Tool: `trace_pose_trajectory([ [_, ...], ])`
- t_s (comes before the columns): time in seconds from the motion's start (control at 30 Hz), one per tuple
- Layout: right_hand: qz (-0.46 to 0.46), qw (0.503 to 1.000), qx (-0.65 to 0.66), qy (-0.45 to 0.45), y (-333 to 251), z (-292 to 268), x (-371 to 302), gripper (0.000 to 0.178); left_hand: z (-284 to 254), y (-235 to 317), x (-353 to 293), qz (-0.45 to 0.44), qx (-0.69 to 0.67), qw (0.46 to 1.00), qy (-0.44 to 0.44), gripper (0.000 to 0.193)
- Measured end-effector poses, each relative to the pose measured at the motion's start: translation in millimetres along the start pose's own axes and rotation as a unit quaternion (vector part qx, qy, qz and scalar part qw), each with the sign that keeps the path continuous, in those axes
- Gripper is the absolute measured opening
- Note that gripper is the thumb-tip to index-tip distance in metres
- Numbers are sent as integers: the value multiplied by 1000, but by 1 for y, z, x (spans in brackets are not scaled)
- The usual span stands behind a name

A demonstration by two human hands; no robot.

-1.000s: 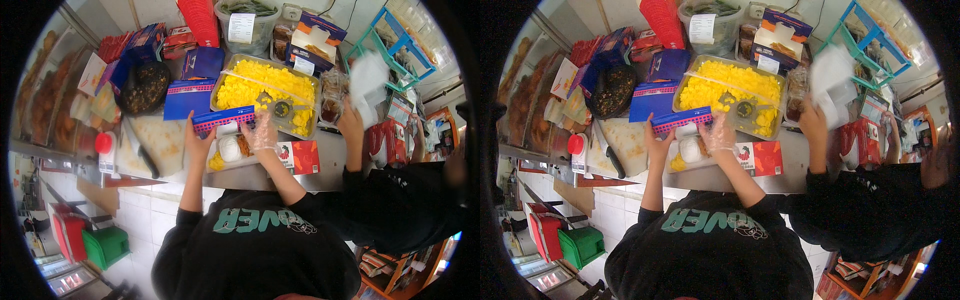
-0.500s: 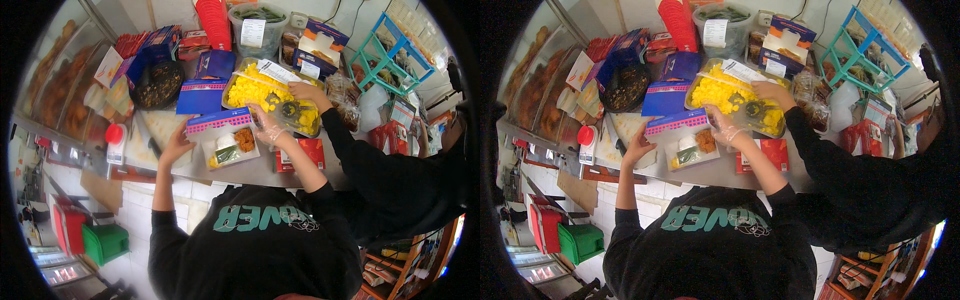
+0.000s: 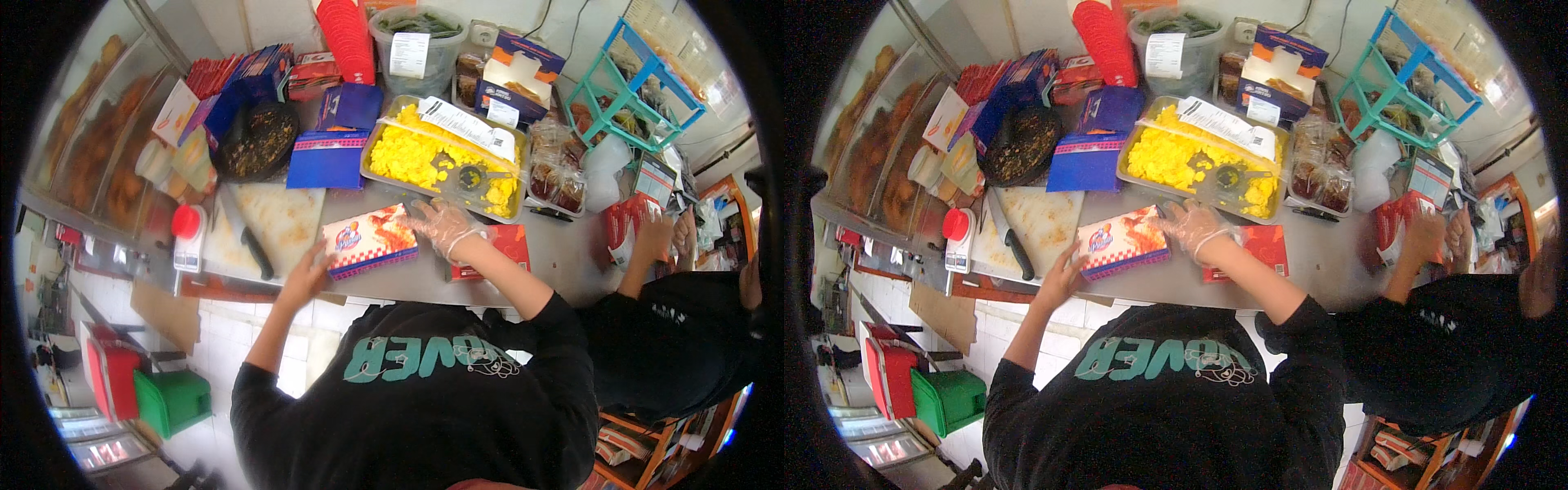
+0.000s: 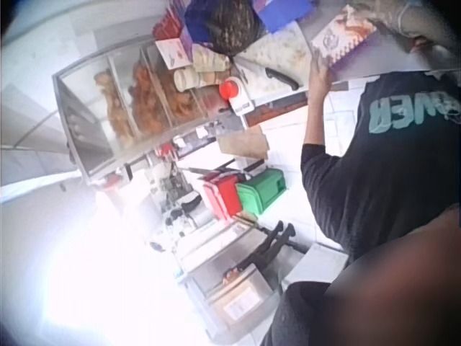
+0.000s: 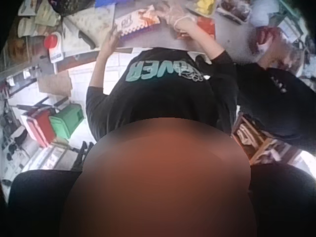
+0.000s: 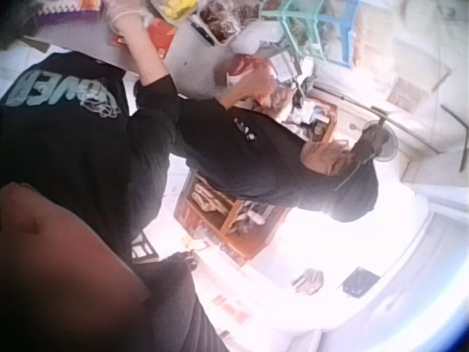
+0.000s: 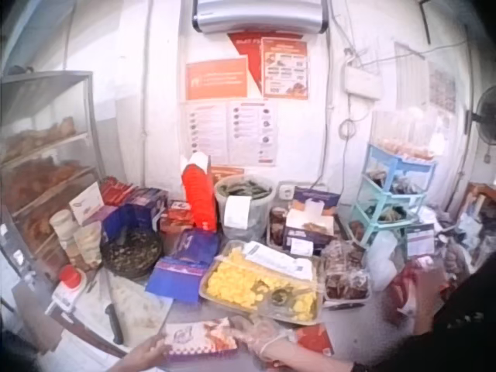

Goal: The person assembles food orders by scooping scrambled eggs into boxes, cutting fried chicken with a knife, and adding buns and sauces. They pack multiple items into takeaway boxes and place them on the counter.

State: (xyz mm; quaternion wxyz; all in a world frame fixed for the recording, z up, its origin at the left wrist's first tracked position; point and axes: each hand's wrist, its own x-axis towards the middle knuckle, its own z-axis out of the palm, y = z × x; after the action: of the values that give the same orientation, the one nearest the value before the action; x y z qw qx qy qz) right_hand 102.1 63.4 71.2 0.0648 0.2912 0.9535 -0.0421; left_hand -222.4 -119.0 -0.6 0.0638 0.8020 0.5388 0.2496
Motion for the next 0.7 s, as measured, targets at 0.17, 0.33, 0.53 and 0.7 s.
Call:
trace_pose_trajectory([
  [0.17, -80, 993, 89, 10, -28, -25, 11, 91, 52, 24, 1, -93, -141, 971, 170, 63],
  [0.33, -37, 994, 29, 95, -64, 27, 35, 98, 79, 31, 9, -137, -103, 946, 273, 53],
  [0.53, -51, 992, 11, 114, -66, 38, 54, 77, 81, 35, 4, -215, -145, 933, 250, 48],
  [0.7, -49, 994, 33, 91, -74, 19, 60, 84, 77, 33, 10, -204, -126, 938, 251, 50],
])
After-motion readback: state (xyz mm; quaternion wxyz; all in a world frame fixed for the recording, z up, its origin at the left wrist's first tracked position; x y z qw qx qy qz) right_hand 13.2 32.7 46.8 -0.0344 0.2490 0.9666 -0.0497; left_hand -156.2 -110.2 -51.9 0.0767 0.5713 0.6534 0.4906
